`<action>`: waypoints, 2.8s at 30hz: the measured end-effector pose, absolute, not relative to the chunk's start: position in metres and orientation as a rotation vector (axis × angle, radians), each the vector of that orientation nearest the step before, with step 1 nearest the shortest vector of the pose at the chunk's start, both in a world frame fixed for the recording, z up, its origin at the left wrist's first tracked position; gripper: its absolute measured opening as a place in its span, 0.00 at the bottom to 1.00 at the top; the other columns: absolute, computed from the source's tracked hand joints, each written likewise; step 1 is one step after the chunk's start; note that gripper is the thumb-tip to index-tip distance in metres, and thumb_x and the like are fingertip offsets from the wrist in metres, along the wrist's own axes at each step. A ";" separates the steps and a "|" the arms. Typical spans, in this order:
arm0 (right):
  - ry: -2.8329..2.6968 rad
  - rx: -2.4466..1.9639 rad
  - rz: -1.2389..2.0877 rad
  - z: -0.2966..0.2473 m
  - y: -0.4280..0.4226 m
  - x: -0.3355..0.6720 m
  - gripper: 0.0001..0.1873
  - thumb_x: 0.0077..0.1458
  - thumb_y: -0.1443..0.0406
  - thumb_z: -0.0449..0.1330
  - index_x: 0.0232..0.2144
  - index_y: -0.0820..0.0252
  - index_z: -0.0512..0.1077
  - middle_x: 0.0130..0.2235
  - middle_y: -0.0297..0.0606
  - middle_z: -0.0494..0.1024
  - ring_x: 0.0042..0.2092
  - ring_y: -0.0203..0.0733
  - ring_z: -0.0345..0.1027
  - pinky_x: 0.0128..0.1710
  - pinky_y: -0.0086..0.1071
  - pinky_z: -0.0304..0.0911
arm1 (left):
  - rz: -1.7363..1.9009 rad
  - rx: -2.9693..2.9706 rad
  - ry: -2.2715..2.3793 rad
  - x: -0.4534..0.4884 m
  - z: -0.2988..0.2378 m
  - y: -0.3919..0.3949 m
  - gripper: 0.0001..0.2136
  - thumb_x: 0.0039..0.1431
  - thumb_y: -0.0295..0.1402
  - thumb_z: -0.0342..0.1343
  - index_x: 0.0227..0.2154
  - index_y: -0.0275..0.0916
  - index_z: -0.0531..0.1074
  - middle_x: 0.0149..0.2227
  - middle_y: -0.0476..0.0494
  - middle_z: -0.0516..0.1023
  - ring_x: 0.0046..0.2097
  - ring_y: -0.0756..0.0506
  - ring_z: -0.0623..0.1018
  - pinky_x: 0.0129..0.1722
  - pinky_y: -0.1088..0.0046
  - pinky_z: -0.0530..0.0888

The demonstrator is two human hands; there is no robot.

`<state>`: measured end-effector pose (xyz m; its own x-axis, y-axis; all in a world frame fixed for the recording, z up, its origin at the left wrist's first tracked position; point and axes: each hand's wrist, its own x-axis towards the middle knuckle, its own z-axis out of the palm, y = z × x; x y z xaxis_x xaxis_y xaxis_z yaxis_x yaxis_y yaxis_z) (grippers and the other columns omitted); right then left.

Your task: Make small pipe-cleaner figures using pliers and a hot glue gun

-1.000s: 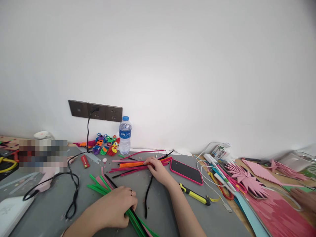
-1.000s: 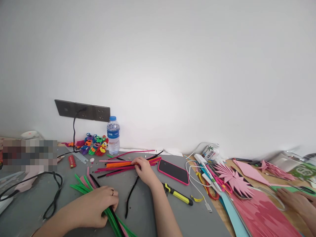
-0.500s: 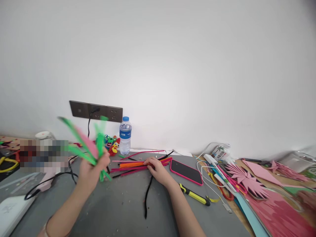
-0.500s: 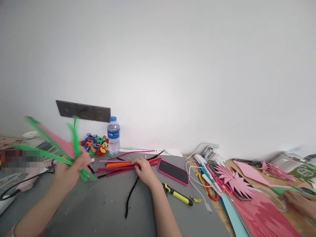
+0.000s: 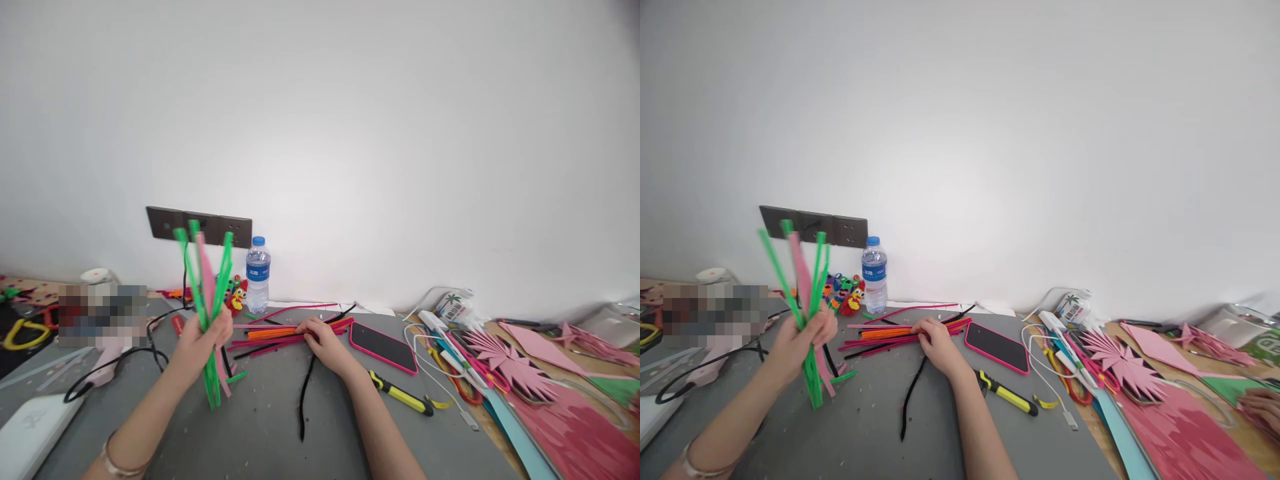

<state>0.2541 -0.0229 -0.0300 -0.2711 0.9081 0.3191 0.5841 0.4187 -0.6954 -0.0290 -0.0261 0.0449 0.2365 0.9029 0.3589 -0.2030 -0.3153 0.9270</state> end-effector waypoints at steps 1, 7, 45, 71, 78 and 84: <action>-1.975 -1.262 0.591 -0.029 -0.023 0.254 0.15 0.55 0.75 0.50 0.37 0.57 0.73 0.41 0.40 0.75 0.44 0.44 0.69 0.48 0.39 0.63 | 1.267 1.500 0.727 -0.027 0.040 -0.027 0.20 0.61 0.45 0.56 0.20 0.39 0.60 0.16 0.56 0.59 0.20 0.54 0.61 0.21 0.77 0.57; -1.966 -1.274 0.592 -0.027 -0.025 0.252 0.16 0.55 0.75 0.50 0.38 0.56 0.74 0.41 0.39 0.75 0.44 0.44 0.69 0.49 0.40 0.62 | 1.543 1.294 0.517 -0.029 0.063 -0.038 0.19 0.64 0.41 0.54 0.20 0.39 0.57 0.14 0.59 0.59 0.14 0.56 0.54 0.18 0.78 0.55; -1.802 -1.268 0.876 -0.027 -0.024 0.262 0.11 0.60 0.65 0.53 0.38 0.56 0.76 0.46 0.42 0.77 0.51 0.47 0.69 0.55 0.44 0.62 | 0.007 2.316 1.133 -0.013 0.039 -0.057 0.13 0.52 0.34 0.58 0.43 0.46 0.73 0.44 0.44 0.76 0.44 0.38 0.76 0.37 0.70 0.68; -1.776 -1.393 0.450 0.019 -0.061 0.224 0.14 0.63 0.62 0.52 0.48 0.52 0.72 0.57 0.44 0.71 0.61 0.51 0.59 0.64 0.60 0.39 | 0.723 2.428 1.358 -0.009 -0.022 0.008 0.14 0.65 0.36 0.47 0.38 0.41 0.78 0.38 0.43 0.77 0.42 0.42 0.74 0.43 0.67 0.70; -2.040 -1.102 0.852 0.050 -0.095 0.192 0.24 0.64 0.57 0.52 0.61 0.50 0.60 0.64 0.38 0.62 0.64 0.43 0.55 0.63 0.41 0.53 | 0.751 2.482 1.328 -0.008 -0.025 0.008 0.12 0.63 0.30 0.48 0.38 0.41 0.78 0.36 0.42 0.78 0.41 0.42 0.75 0.41 0.67 0.71; -2.148 -1.667 0.536 0.004 -0.074 0.176 0.40 0.56 0.64 0.57 0.67 0.60 0.48 0.70 0.43 0.45 0.70 0.49 0.33 0.67 0.54 0.34 | 0.800 2.467 1.272 -0.007 -0.026 0.006 0.12 0.62 0.31 0.48 0.37 0.40 0.78 0.37 0.42 0.79 0.41 0.42 0.76 0.43 0.66 0.72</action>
<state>0.1761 -0.0741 0.0036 -0.2332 0.9708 0.0557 0.8306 0.2287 -0.5077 -0.0071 0.0064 -0.0260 0.4678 0.8093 0.3552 0.6708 -0.5868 0.4535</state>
